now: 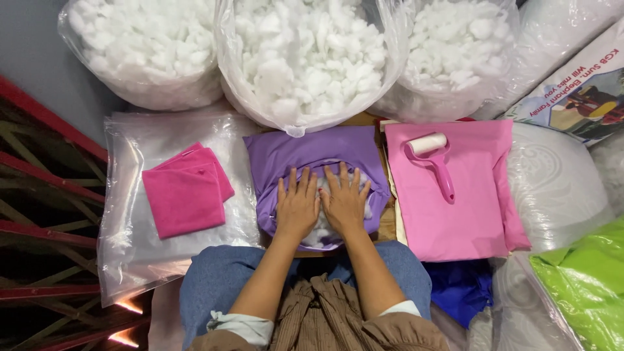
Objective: Stuffing a purple heart-shaped fabric casing with white fiberfill material.
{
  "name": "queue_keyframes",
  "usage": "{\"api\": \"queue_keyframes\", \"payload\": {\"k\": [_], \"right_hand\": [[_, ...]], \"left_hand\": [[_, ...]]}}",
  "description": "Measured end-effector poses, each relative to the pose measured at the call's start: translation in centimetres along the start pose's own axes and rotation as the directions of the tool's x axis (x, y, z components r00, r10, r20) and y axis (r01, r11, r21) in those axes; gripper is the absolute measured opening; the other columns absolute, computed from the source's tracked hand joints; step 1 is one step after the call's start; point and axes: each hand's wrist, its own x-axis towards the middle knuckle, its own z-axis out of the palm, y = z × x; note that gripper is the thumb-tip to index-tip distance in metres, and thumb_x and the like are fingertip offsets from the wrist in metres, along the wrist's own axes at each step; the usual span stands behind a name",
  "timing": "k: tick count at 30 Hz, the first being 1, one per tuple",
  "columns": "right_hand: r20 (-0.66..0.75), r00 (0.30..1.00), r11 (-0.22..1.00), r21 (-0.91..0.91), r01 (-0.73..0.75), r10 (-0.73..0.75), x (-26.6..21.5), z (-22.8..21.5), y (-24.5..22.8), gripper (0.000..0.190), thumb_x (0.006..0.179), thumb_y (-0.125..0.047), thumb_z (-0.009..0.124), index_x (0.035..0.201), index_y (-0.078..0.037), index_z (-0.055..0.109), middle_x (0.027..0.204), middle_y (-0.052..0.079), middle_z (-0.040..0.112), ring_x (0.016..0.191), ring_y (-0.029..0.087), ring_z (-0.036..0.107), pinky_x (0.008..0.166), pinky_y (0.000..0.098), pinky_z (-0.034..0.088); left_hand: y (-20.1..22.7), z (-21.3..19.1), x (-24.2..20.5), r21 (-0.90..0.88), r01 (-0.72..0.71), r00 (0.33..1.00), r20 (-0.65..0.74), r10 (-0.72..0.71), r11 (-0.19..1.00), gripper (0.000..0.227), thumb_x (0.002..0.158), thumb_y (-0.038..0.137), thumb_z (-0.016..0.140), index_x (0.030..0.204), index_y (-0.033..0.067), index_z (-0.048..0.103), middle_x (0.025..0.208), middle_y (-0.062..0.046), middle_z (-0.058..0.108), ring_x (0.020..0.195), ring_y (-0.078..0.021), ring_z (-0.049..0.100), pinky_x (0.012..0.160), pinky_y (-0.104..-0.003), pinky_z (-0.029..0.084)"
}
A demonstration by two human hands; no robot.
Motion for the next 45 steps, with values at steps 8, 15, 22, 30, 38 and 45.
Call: {"api": "queue_keyframes", "payload": {"k": [8,15,22,30,38,45], "right_hand": [[-0.314,0.949,0.993,0.114,0.012,0.024,2.6,-11.3,-2.0,0.061,0.092,-0.034,0.064,0.151,-0.026,0.05,0.159,0.013,0.04,0.144,0.051,0.033,0.109,0.0764,0.022],[-0.284,0.951,0.983,0.094,0.158,-0.126,16.8,-14.3,-3.8,0.056,0.086,-0.032,0.08,0.137,-0.022,0.06,0.146,0.011,0.052,0.132,0.035,0.055,0.105,0.0668,0.037],[0.122,0.979,0.975,0.17,0.144,-0.166,24.7,-4.0,-2.7,0.048,0.082,-0.006,0.071,0.129,-0.016,0.067,0.116,0.021,0.058,0.09,0.04,0.073,0.077,0.0519,0.061],[-0.126,0.967,0.923,0.294,0.248,-0.22,23.5,-12.1,-2.5,0.015,0.083,-0.002,0.054,0.085,-0.007,0.068,0.078,0.012,0.06,0.066,0.032,0.057,0.056,0.0432,0.042],[-0.221,0.97,0.842,0.5,0.203,-0.102,20.1,-22.5,-2.4,0.048,0.073,0.008,0.05,0.107,-0.018,0.071,0.111,0.008,0.064,0.087,0.023,0.065,0.076,0.0316,0.048],[-0.097,0.982,0.711,0.678,0.186,-0.165,9.4,-24.4,-0.9,0.033,0.085,-0.003,0.067,0.115,-0.014,0.073,0.104,0.015,0.069,0.109,0.036,0.065,0.1,0.0462,0.047]], "left_hand": [[3.5,-12.7,7.4,-0.011,-0.026,0.978,-0.205,0.023,1.0,0.065,0.084,0.025,0.067,0.146,0.0093,0.054,0.153,-0.019,0.048,0.145,-0.0448,0.04,0.112,-0.068,0.031],[-1.3,-13.2,19.3,0.236,0.136,0.878,-0.478,-0.007,0.962,0.025,0.091,0.014,0.065,0.116,0.0159,0.068,0.116,-0.012,0.059,0.089,-0.0279,0.063,0.06,-0.038,0.055],[-6.1,0.4,23.0,0.34,0.155,0.937,-0.348,-0.029,0.928,0.01,0.079,0.011,0.065,0.072,0.0123,0.072,0.085,-0.008,0.06,0.05,-0.0229,0.064,0.039,-0.038,0.054],[-2.7,-3.1,24.4,0.439,0.194,0.893,-0.45,0.028,0.877,0.015,0.08,0.009,0.065,0.07,0.0194,0.067,0.111,-0.009,0.057,0.039,-0.0155,0.046,0.031,-0.036,0.041],[1.5,-13.9,24.8,0.126,0.08,0.908,-0.418,-0.02,0.989,0.021,0.071,-0.008,0.062,0.081,0.0102,0.059,0.104,-0.012,0.049,0.042,-0.0251,0.045,0.032,-0.041,0.037],[3.7,-19.0,15.0,-0.498,0.056,0.996,-0.026,-0.079,0.865,0.022,0.088,0.017,0.071,0.11,0.015,0.074,0.101,-0.008,0.062,0.093,-0.0369,0.071,0.075,-0.044,0.059]]}}
